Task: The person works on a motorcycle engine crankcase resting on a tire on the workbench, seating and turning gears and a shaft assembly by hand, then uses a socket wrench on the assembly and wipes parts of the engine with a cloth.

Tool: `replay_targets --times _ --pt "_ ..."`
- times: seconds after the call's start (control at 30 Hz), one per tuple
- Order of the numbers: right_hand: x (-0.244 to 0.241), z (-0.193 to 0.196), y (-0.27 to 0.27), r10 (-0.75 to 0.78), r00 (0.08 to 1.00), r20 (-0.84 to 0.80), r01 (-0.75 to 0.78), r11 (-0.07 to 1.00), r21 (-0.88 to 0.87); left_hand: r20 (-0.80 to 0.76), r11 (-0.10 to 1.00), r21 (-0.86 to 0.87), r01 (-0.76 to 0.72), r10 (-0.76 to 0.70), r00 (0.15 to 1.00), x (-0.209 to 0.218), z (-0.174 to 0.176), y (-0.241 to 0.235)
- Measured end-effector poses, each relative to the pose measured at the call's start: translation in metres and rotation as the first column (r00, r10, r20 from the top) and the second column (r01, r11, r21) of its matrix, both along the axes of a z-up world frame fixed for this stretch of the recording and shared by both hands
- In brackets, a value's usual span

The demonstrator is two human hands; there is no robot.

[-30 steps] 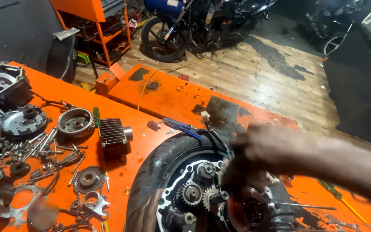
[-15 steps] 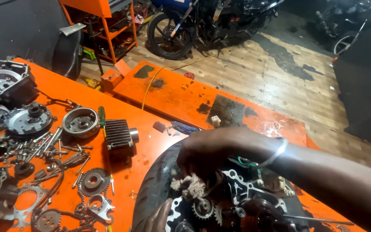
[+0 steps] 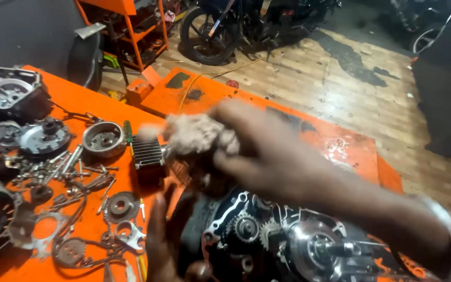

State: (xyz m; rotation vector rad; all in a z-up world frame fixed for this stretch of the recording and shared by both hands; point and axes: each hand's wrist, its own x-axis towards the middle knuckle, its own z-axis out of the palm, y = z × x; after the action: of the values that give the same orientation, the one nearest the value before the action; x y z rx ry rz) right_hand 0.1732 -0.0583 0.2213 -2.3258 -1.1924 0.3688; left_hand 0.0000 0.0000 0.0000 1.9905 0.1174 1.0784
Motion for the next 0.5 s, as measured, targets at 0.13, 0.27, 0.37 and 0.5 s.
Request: replay_targets --times 0.13,0.27,0.37,0.5 --pt "-0.039 0.02 -0.045 0.546 0.838 0.002 -0.525 0.803 0.283 0.054 0.993 -0.088 0.084 -0.079 0.995 0.029 0.079 0.052" --pt "-0.038 0.035 -0.124 0.314 0.935 -0.167 -0.273 0.934 0.23 -0.107 0.903 -0.416 0.105 -0.163 0.981 0.029 0.087 0.097" --pt "-0.032 -0.021 -0.223 -0.062 0.995 -0.084 0.085 0.949 0.304 -0.455 0.918 -0.377 0.12 -0.297 0.84 0.038 0.072 0.111" --pt "-0.01 -0.18 -0.346 -0.523 0.853 -0.005 0.523 0.852 0.027 -0.401 0.754 -0.136 0.642 -0.635 0.661 0.058 0.051 0.101"
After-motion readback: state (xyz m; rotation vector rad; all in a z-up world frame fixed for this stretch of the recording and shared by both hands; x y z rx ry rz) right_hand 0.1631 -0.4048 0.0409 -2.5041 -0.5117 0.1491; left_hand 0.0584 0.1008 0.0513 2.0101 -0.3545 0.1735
